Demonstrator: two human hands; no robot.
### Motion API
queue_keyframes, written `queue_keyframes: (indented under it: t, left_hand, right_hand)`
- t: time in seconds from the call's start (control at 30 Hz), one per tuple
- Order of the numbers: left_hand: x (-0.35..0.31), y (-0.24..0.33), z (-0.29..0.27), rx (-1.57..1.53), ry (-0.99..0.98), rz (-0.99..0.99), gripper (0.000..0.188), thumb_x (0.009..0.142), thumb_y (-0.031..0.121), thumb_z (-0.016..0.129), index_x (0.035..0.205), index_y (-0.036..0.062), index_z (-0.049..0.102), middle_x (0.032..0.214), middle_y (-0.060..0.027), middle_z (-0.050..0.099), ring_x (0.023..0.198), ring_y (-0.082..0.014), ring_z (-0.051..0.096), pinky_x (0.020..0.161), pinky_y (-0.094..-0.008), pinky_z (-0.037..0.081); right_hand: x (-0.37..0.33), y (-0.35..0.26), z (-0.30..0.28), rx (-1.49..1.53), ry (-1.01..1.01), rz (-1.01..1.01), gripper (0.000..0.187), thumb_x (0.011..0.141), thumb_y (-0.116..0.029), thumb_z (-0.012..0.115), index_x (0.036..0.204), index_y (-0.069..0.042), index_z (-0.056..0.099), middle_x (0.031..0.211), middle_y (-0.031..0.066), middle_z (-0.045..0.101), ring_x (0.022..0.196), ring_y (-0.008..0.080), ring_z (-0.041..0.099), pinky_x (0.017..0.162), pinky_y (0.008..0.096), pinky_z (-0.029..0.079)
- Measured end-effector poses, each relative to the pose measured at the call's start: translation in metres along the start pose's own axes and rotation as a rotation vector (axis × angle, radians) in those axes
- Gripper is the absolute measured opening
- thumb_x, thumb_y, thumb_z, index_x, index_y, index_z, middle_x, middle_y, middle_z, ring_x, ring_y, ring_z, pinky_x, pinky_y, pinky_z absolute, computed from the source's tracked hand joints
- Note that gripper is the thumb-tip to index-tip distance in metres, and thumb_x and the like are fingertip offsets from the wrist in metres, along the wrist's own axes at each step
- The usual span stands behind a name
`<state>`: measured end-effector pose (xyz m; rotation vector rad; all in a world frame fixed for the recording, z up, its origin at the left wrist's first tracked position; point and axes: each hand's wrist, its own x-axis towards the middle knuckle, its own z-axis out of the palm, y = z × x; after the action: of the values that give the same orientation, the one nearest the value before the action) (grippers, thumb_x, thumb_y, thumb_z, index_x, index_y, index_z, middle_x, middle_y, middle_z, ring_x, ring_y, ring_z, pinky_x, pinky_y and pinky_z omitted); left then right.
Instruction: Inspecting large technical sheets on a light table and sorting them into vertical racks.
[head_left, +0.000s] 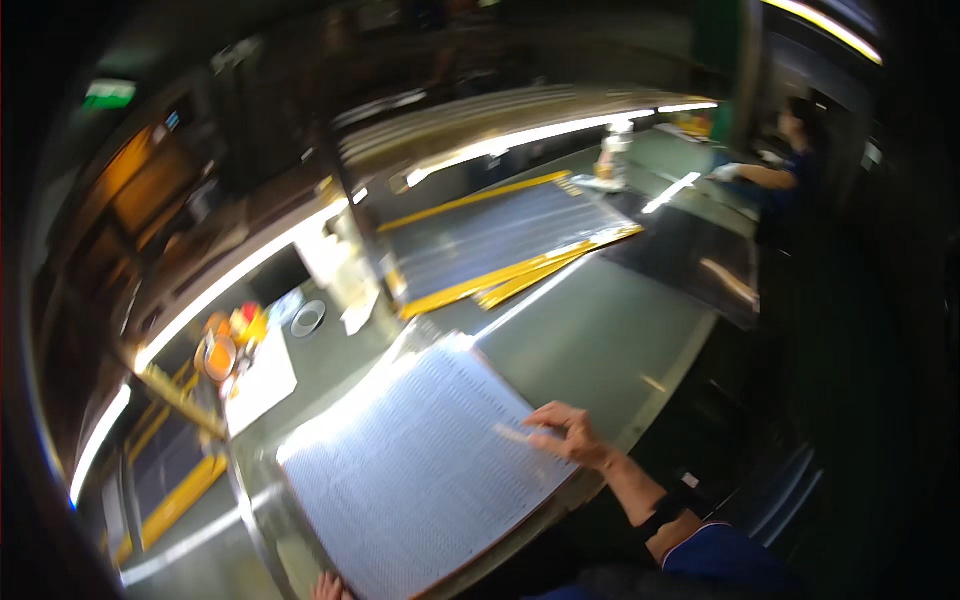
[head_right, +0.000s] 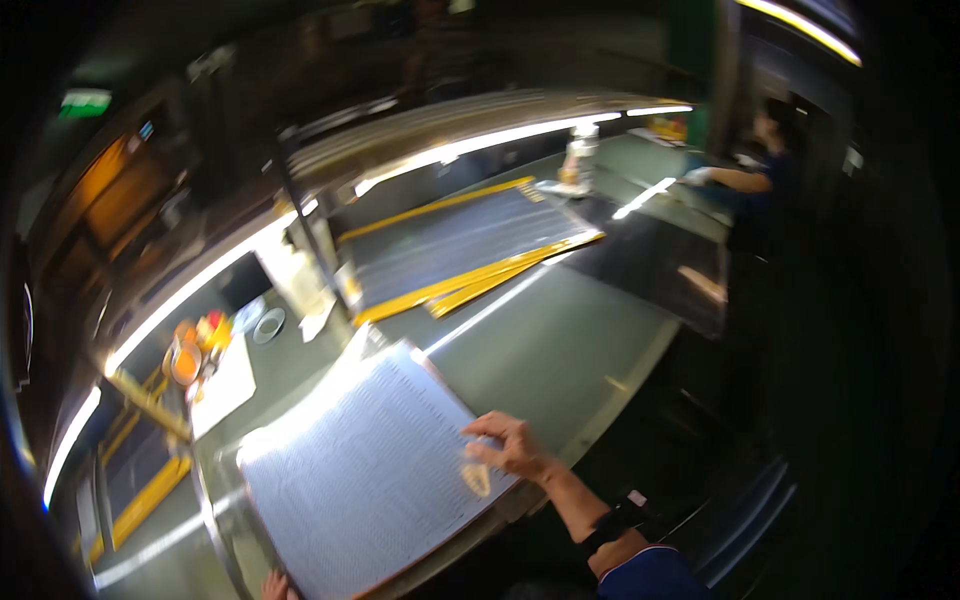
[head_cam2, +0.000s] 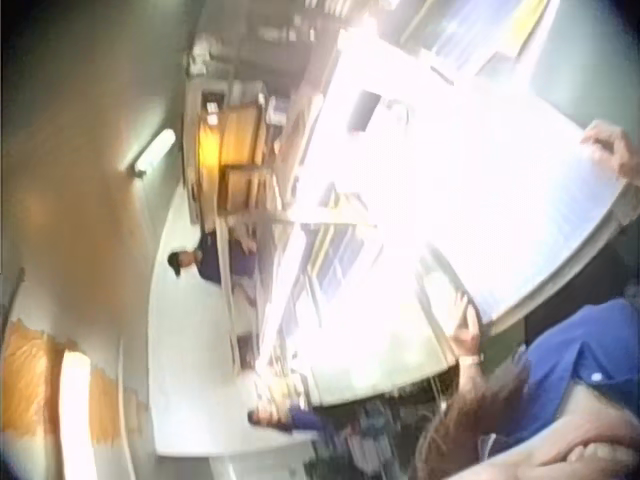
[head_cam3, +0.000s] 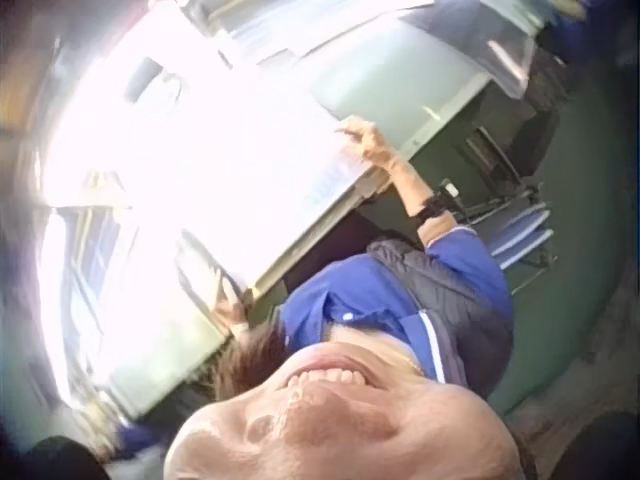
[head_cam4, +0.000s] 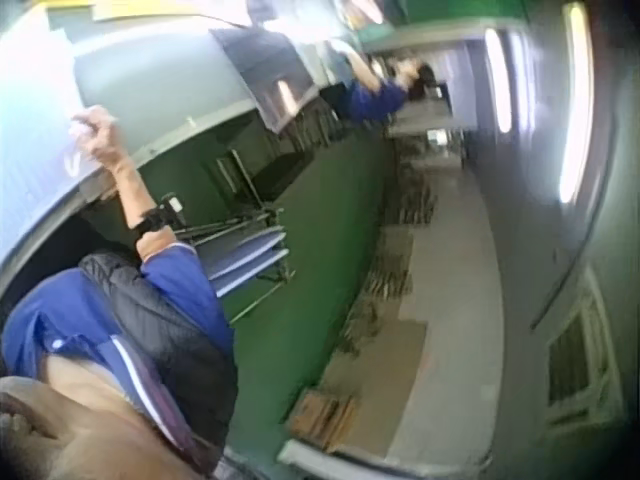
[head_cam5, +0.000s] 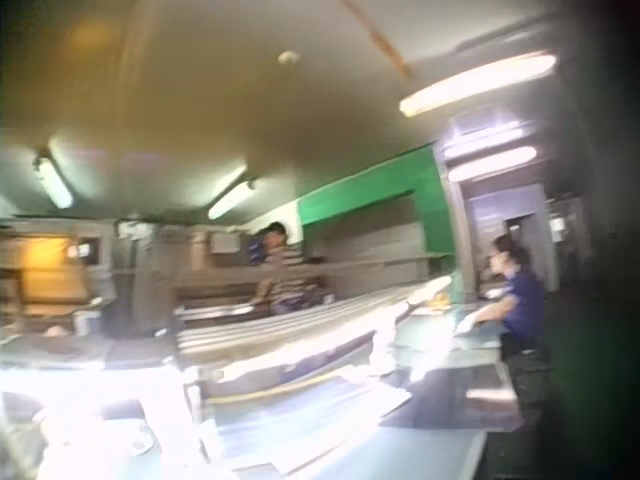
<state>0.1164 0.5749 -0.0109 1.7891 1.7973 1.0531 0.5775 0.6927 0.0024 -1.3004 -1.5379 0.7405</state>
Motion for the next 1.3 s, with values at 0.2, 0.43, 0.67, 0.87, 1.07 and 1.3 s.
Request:
queue_keyframes:
  t: [0.2, 0.43, 0.67, 0.87, 1.07, 1.3]
  left_hand:
    - [0.017, 0.016, -0.004, 0.092, 0.129, 0.082, 0.023, 0.076, 0.004, 0.056, 0.096, -0.0022, 0.067, 0.107, -0.0205, 0.064, 0.112, -0.0349, 0.056, 0.103, -0.0470, 0.032]
    - [0.017, 0.001, -0.005, 0.064, 0.159, 0.104, 0.021, 0.077, 0.011, 0.063, 0.096, 0.0062, 0.069, 0.110, -0.0126, 0.064, 0.113, -0.0275, 0.056, 0.103, -0.0456, 0.035]
    - [0.002, -0.017, -0.004, -0.056, 0.198, 0.102, 0.024, 0.077, 0.010, 0.064, 0.100, 0.0073, 0.069, 0.113, -0.0124, 0.063, 0.116, -0.0249, 0.053, 0.106, -0.0451, 0.031]
    - [0.002, -0.020, -0.003, -0.128, 0.207, 0.088, 0.024, 0.078, 0.009, 0.063, 0.101, 0.0048, 0.068, 0.115, -0.0133, 0.062, 0.117, -0.0257, 0.053, 0.107, -0.0448, 0.030]
    - [-0.006, -0.019, 0.000, -0.147, 0.201, 0.100, 0.025, 0.078, 0.009, 0.063, 0.103, 0.0074, 0.067, 0.117, -0.0137, 0.061, 0.116, -0.0258, 0.054, 0.107, -0.0436, 0.032]
    - [-0.006, -0.008, -0.008, -0.197, 0.099, 0.052, 0.023, 0.079, 0.012, 0.064, 0.102, 0.0089, 0.068, 0.115, -0.0102, 0.063, 0.118, -0.0254, 0.052, 0.107, -0.0448, 0.028]
  right_hand:
    - [0.006, 0.001, 0.007, -0.026, 0.002, -0.008, 0.024, 0.076, -0.009, 0.066, 0.099, -0.001, 0.066, 0.096, 0.0087, 0.061, 0.084, 0.0157, 0.056, 0.077, 0.0273, 0.046]
    - [0.005, 0.006, 0.008, 0.015, -0.019, 0.083, 0.027, 0.078, -0.006, 0.057, 0.103, 0.004, 0.060, 0.094, 0.0055, 0.057, 0.087, 0.0135, 0.051, 0.083, 0.0257, 0.040]
    - [0.002, -0.016, 0.020, -0.126, -0.067, 0.125, 0.032, 0.087, -0.018, 0.055, 0.108, 0.005, 0.060, 0.108, 0.0174, 0.062, 0.102, 0.0288, 0.056, 0.091, 0.0360, 0.042]
    - [0.002, -0.033, 0.026, -0.194, -0.092, 0.037, 0.034, 0.087, -0.019, 0.054, 0.109, 0.006, 0.060, 0.108, 0.0188, 0.062, 0.102, 0.0303, 0.056, 0.092, 0.0366, 0.042]
    - [0.001, 0.020, 0.001, -0.014, -0.139, -0.175, 0.034, 0.088, -0.019, 0.055, 0.110, 0.006, 0.059, 0.107, 0.0179, 0.061, 0.101, 0.0284, 0.056, 0.091, 0.0364, 0.042]
    - [-0.012, -0.056, 0.013, 0.000, -0.100, 0.254, 0.032, 0.084, -0.014, 0.058, 0.108, 0.006, 0.060, 0.105, 0.0163, 0.061, 0.098, 0.0261, 0.056, 0.089, 0.0345, 0.043]
